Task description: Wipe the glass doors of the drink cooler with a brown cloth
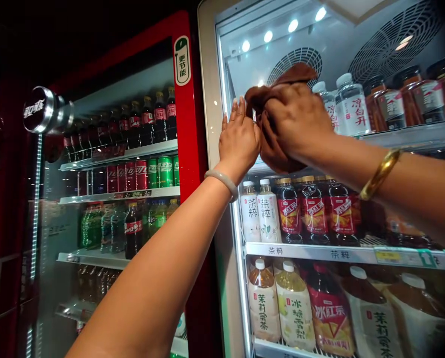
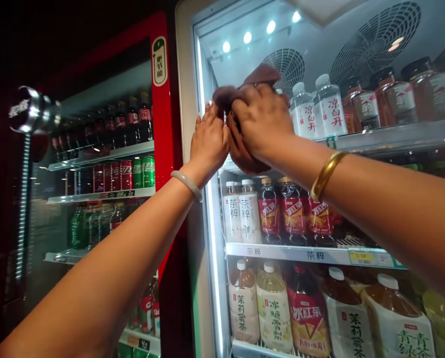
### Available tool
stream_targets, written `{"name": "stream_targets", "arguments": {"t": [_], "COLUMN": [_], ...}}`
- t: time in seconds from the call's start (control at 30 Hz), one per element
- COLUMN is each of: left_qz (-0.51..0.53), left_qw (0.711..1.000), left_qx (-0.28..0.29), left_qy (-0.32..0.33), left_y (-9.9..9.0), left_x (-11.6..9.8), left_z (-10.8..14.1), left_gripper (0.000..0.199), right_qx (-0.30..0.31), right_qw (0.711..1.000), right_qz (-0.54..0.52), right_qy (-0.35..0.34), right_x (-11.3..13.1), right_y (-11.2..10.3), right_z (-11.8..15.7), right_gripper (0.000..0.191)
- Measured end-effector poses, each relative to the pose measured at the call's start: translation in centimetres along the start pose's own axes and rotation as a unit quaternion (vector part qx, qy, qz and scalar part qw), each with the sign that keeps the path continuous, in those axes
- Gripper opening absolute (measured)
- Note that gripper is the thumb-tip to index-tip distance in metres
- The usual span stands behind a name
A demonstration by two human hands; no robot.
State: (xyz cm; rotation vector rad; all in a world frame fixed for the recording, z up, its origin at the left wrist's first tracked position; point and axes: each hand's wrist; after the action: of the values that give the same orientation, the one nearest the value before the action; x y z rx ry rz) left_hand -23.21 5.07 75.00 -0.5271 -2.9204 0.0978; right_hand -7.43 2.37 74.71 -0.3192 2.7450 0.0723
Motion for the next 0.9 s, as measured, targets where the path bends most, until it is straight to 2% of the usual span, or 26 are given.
{"name": "stream_targets", "arguments": {"t": [0.1, 0.17, 0.27, 0.33, 0.37, 0.47, 0.57, 0.63, 0.77, 0.83, 0.9], "left_qz": [0.002, 0.001, -0.01, -0.022, -0.025, -0.019, -0.009, -0.006, 0.004, 0.012, 0.016], "left_qw": [1.0, 1.0, 1.0, 0.999, 0.999, 1.0, 1.0, 1.0, 1.0, 0.999, 0.999], "left_qx": [-0.008, -0.02, -0.024, -0.02, -0.019, -0.018, -0.021, -0.023, -0.014, -0.006, -0.002], "left_qy": [0.003, 0.006, 0.0, -0.011, -0.012, -0.001, -0.009, -0.007, 0.025, 0.039, 0.04], "left_y": [0.3, 0.4, 0.5, 0.7, 0.8, 1.0, 1.4, 1.7, 2.7, 3.1, 3.5], "left_x": [-1.1, -1.3, -1.6, -2.1, -2.3, -3.3, -4.2, -5.0, -7.6, -9.2, -10.6], "left_z": [0.0, 0.0, -0.1, -0.4, -0.5, -0.8, -1.0, -1.2, -1.4, -1.7, -2.1], "left_gripper": [0.047, 0.049, 0.055, 0.058, 0.059, 0.058, 0.056, 0.057, 0.06, 0.058, 0.054], "right_qx": [0.007, 0.012, -0.003, -0.02, -0.025, -0.017, 0.006, 0.005, -0.026, -0.02, -0.007], "right_qw": [0.999, 0.998, 1.0, 1.0, 0.999, 0.998, 0.991, 0.993, 0.999, 1.0, 0.997], "right_qz": [-0.006, -0.01, 0.005, 0.016, 0.016, 0.002, -0.029, -0.043, -0.016, -0.004, -0.011], "right_qy": [-0.042, -0.068, -0.024, 0.014, 0.011, -0.066, -0.131, -0.11, 0.017, -0.005, -0.073], "right_x": [-0.8, -2.3, -4.7, -5.3, -5.3, -5.2, -6.9, -8.8, -10.8, -10.9, -11.7], "right_y": [0.0, -0.2, -0.7, -0.7, -0.6, -0.2, -0.4, -0.9, -1.8, -1.9, -2.0], "right_z": [-0.1, -0.8, -0.9, 0.3, 1.0, 2.2, 1.5, 1.3, 3.5, 4.7, 5.1], "right_gripper": [0.039, 0.039, 0.04, 0.041, 0.04, 0.038, 0.037, 0.036, 0.038, 0.038, 0.038]}}
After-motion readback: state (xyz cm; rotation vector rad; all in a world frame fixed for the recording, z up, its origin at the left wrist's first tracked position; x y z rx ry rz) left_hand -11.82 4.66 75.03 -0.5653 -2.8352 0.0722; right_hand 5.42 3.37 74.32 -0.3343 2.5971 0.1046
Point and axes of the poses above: each hand's wrist, its own z-axis away from the middle knuckle, its own y-axis out of the palm, x = y × z, and after that the axes turned 5 degrees about -y, right-handed
